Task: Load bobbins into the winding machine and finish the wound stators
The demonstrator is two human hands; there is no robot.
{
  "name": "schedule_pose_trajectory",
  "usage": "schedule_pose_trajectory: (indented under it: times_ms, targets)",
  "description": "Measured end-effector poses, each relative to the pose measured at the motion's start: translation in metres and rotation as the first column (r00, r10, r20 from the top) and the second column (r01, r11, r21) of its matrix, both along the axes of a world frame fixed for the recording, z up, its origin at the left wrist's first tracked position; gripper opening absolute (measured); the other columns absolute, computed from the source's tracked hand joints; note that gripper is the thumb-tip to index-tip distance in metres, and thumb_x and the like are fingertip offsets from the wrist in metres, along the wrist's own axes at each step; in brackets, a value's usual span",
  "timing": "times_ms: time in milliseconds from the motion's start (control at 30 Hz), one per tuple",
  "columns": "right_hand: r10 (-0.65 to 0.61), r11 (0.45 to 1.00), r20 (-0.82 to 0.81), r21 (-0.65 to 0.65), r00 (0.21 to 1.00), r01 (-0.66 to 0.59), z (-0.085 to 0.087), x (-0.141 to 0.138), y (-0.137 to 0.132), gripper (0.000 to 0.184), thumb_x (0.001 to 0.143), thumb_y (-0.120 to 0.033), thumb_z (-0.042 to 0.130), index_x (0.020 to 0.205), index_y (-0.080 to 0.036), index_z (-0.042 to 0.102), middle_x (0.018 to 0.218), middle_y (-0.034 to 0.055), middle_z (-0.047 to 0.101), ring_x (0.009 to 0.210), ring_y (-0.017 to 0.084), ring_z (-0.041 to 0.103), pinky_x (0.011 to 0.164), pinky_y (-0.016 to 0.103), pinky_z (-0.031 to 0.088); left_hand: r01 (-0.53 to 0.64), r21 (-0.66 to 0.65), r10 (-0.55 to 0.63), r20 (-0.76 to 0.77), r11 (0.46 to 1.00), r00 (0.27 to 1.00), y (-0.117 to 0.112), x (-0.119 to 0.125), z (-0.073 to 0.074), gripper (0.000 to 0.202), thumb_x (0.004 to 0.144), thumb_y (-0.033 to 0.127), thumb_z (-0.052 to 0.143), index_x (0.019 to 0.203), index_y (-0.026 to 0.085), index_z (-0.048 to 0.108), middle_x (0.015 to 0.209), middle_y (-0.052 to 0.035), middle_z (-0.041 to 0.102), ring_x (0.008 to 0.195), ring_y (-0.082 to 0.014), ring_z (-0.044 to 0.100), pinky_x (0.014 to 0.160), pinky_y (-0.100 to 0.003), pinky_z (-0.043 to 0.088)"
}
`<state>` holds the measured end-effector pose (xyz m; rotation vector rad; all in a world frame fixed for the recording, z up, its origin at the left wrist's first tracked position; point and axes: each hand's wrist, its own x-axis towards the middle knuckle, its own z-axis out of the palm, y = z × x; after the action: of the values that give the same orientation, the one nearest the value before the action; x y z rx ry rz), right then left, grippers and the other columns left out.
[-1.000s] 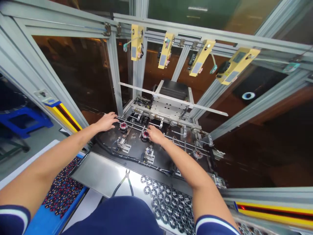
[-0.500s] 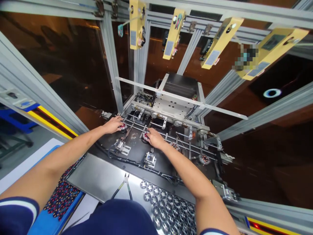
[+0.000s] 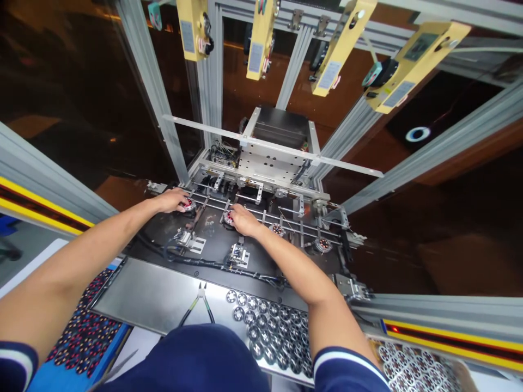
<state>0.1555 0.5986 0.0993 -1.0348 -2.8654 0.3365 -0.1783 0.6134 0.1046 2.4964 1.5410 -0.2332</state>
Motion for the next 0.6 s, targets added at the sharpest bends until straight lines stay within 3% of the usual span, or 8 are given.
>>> schedule_pose_trajectory:
  times_ms: [433,600]
  targets:
    - [0.003,0.996,-0.113,-0.092,0.994,-0.013,0.003,0.000,0.009,0.033,0.093,-0.035,0.058,0.121,-0.017,0.058,0.125,0.0096,0.059,0.109,0.022,0.060,0.092,0.045,0.053,-0.008,-0.045,0.009,0.009,0.999,1.000,-0.008,0.005,0.016,0.033,0.091,0.035,0.060,0.118,0.016,0.059,0.123,-0.0100,0.060,0.109,-0.0238,0.060,0.092,-0.047,0.052]
    - [-0.053,0.994,-0.261,-0.103,0.964,0.027,0.027,-0.003,-0.002,0.027,0.094,-0.033,0.057,0.114,-0.015,0.060,0.124,0.0100,0.059,0.112,0.023,0.059,0.096,0.047,0.050,-0.076,0.059,0.067,0.140,0.995,0.988,-0.015,0.016,0.023,0.032,0.091,0.035,0.059,0.117,0.017,0.060,0.122,-0.0097,0.061,0.107,-0.0230,0.061,0.092,-0.046,0.052]
